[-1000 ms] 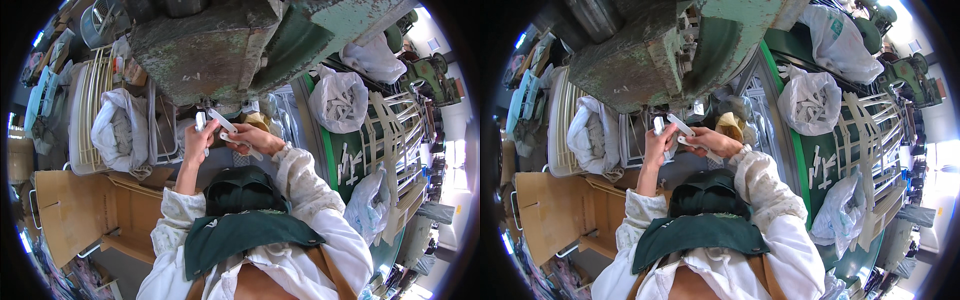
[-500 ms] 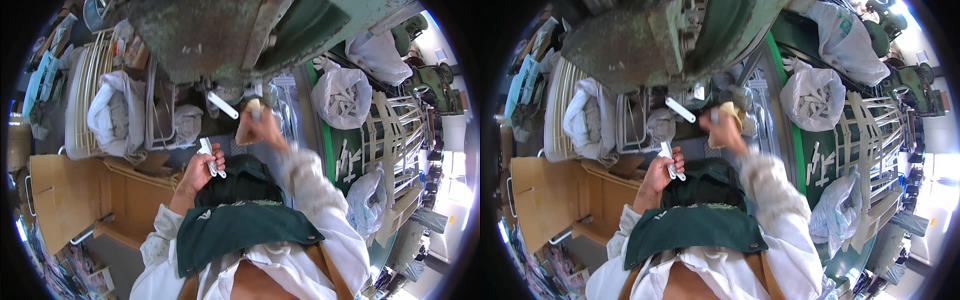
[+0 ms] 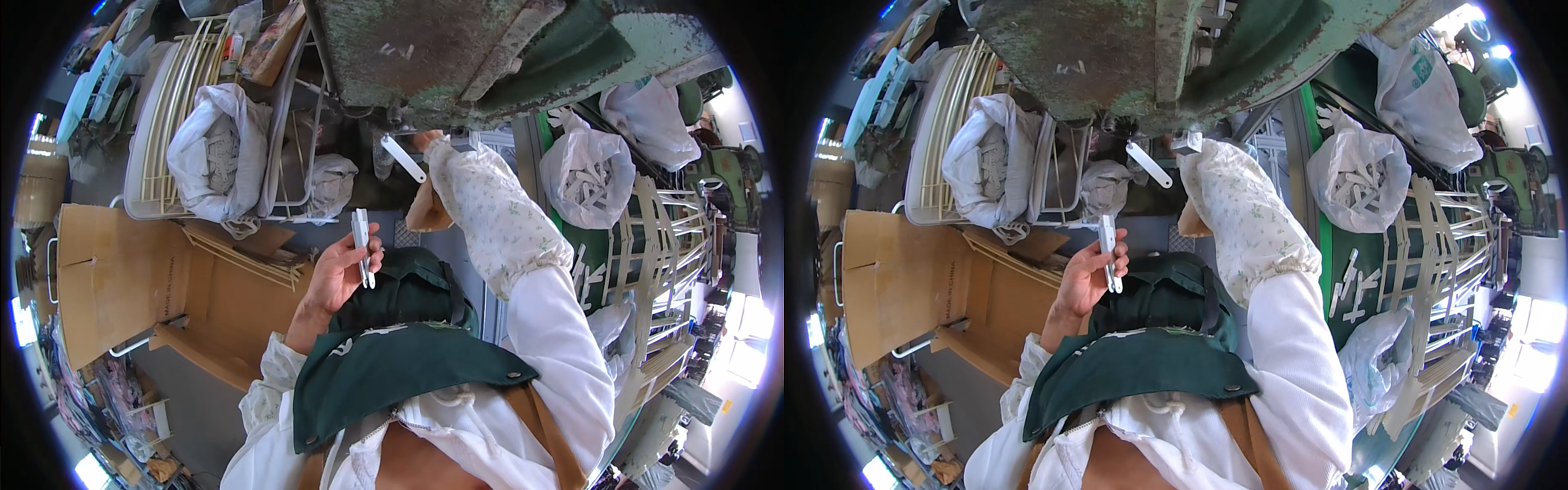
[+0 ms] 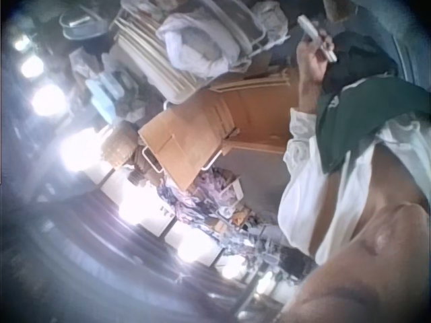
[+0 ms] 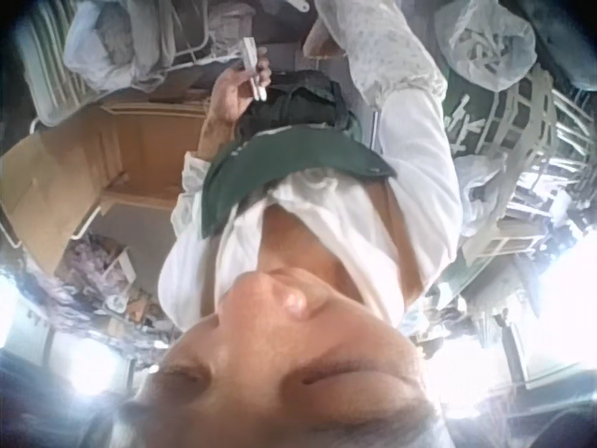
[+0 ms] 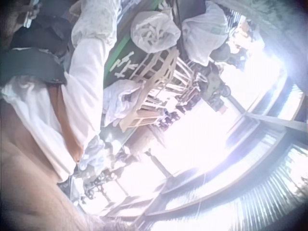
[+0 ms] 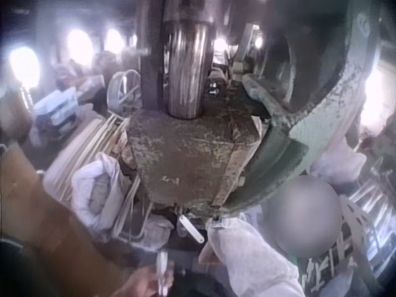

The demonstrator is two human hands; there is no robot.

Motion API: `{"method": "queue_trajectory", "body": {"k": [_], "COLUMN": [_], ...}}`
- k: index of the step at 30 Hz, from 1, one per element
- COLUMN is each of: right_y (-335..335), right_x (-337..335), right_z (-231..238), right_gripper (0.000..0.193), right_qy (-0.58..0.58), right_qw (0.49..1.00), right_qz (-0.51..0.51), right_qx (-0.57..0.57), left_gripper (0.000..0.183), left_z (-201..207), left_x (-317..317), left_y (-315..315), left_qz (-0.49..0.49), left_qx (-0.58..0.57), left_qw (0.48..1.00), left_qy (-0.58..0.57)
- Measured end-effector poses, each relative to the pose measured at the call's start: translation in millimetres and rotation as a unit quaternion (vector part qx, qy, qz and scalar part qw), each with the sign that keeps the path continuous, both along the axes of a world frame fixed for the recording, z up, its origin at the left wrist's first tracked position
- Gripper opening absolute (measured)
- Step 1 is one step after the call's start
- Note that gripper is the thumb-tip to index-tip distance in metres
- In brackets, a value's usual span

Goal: The person picks up small white plastic components from a bag and a green table, then uses a press machine to join them. The person repeatedly places parts into the press, operates the lever, and collects the finished pieces into a bag.

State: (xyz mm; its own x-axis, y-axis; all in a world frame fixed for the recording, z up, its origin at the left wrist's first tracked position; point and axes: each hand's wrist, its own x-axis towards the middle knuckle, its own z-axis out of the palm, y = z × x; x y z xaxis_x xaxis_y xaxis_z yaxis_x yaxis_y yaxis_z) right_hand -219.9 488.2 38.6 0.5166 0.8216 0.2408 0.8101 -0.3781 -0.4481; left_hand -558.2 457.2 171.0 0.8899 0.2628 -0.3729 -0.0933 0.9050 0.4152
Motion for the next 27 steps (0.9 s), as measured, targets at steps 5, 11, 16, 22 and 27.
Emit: {"method": "queue_trajectory", "body": {"k": [5,11,16,22,27], "right_y": [4,3,5,-29,-61], "right_x": [-11,-12,-10,8,-59], "right_z": [4,3,0,-7,124], "right_gripper": [0.026,0.03,0.034,0.039,0.013], "right_qy": [0.025,0.029,0.038,0.254,0.505], "right_qw": [0.999,0.998,0.997,0.935,0.857], "right_qz": [0.014,0.008,0.007,0.114,0.035], "right_qx": [0.028,0.048,0.068,0.221,0.093], "left_gripper": [0.036,0.021,0.016,0.015,0.015], "left_z": [1,8,9,15,18], "left_x": [7,26,32,53,66], "left_y": [9,10,16,33,43], "left_qz": [0.023,0.051,0.075,0.098,0.094], "left_qx": [0.087,0.178,0.135,0.199,0.208], "left_qw": [0.995,0.977,0.987,0.974,0.968], "left_qy": [0.038,0.103,0.051,0.044,0.1]}}
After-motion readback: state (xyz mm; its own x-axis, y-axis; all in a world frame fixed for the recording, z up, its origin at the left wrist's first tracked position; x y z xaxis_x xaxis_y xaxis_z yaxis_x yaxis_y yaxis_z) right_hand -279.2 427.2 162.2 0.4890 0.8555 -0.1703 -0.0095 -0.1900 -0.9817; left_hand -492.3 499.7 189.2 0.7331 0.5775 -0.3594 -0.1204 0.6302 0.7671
